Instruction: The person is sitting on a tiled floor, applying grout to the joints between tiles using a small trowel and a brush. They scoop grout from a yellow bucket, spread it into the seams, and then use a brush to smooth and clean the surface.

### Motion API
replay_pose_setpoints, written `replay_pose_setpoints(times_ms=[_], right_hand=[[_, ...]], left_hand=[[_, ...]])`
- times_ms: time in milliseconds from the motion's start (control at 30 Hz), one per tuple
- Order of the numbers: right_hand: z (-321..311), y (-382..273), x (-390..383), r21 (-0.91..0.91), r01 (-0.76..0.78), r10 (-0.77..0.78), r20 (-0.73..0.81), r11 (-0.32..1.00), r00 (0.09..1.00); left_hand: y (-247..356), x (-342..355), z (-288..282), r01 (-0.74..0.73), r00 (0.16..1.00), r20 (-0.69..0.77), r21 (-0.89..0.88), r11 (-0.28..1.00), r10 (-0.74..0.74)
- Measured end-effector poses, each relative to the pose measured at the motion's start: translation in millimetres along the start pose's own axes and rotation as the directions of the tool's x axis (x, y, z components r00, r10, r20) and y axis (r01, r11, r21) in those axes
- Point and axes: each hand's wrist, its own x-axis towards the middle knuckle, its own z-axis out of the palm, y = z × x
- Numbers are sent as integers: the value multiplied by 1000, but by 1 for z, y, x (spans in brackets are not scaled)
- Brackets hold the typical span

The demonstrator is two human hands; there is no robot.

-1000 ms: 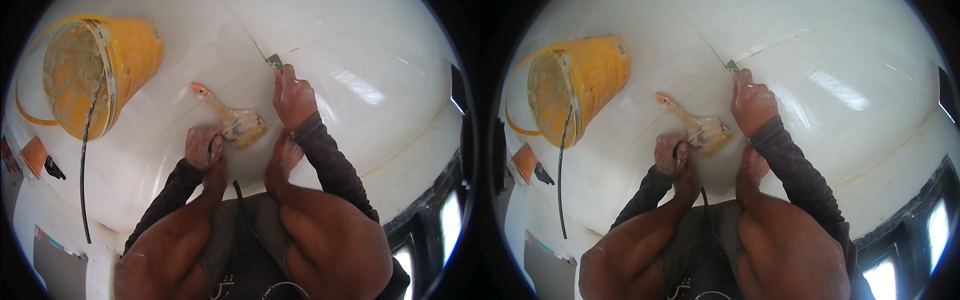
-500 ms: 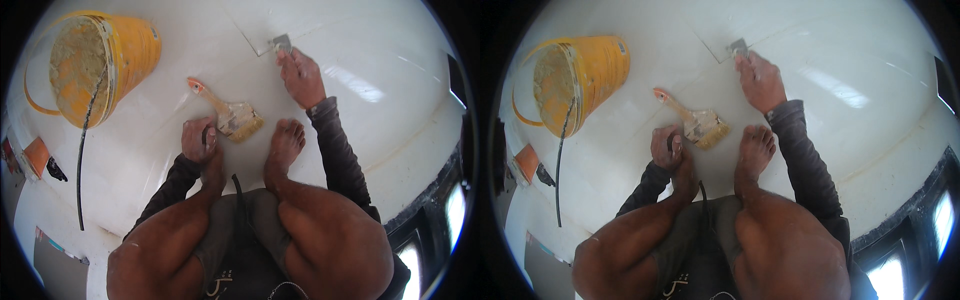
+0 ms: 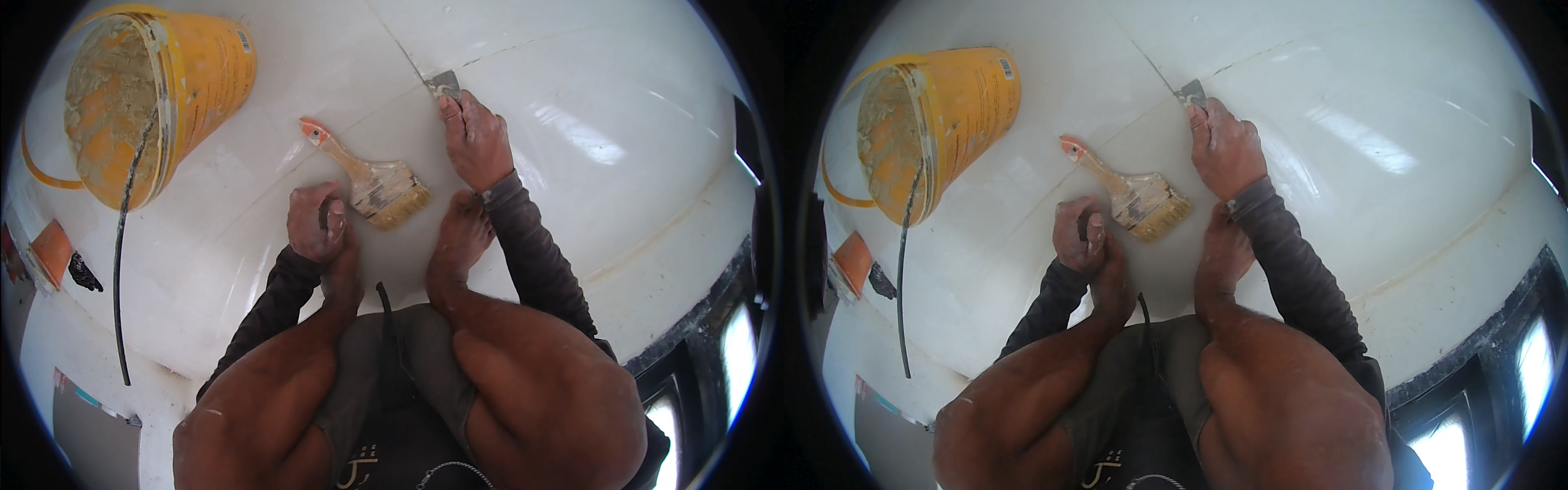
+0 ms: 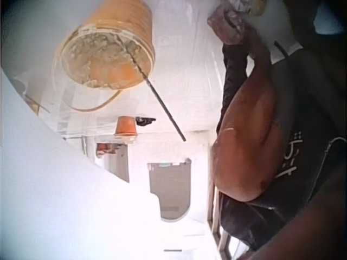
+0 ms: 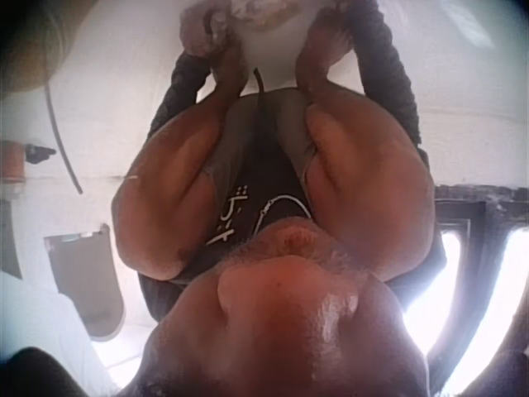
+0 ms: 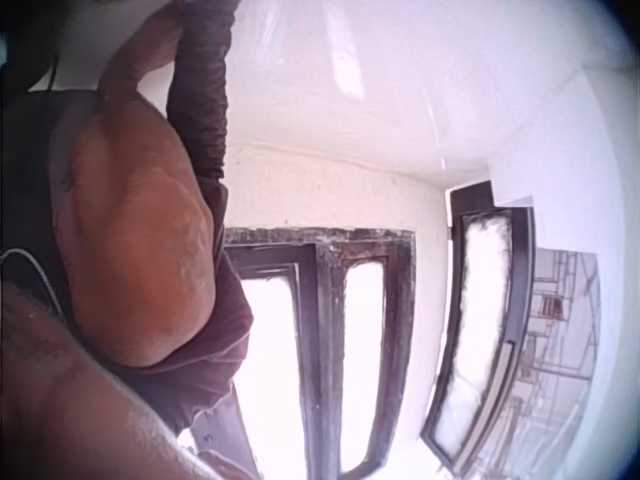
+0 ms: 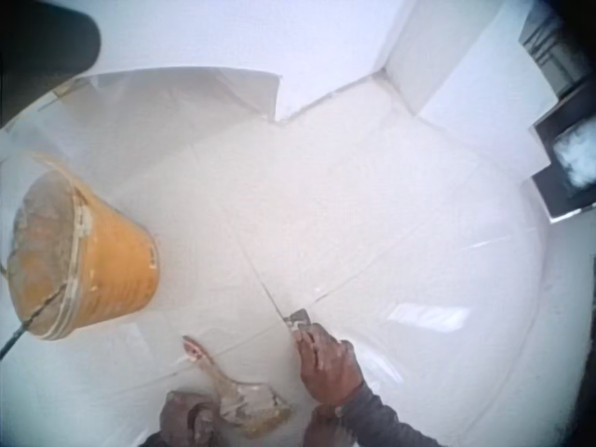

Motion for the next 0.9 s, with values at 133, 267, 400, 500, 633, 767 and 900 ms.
replay_pose_setpoints(times_ms=[133, 267, 400, 500, 633, 767, 900], right_hand=[[0, -5, -8, -118, -95, 102, 54, 988, 993], [3, -9, -10, -214, -70, 86, 66, 974, 994], [1, -15, 5, 139, -70, 71, 2, 988, 997], [-9, -18, 14, 679, -462, 337, 319, 571, 886], [-19, -16, 6, 258, -259, 247, 79, 931, 966], [-11, -12, -7, 42, -71, 69, 41, 997, 997], [0, -12, -5, -32, -81, 83, 74, 996, 994]], left_hand=[[-14, 3, -4, -9, 988, -151, 59, 998, 18], [-41, 19, -26, 155, 912, -382, -12, 988, -148], [-70, 45, -44, 176, 892, -431, 62, 982, -133], [-72, 52, -50, 130, 919, -395, 271, 954, -13], [-60, 48, -56, 55, 938, -334, 399, 915, 89], [-59, 53, -59, 54, 946, -313, 415, 908, 87], [-75, 75, -60, 51, 952, -291, 454, 889, 94]])
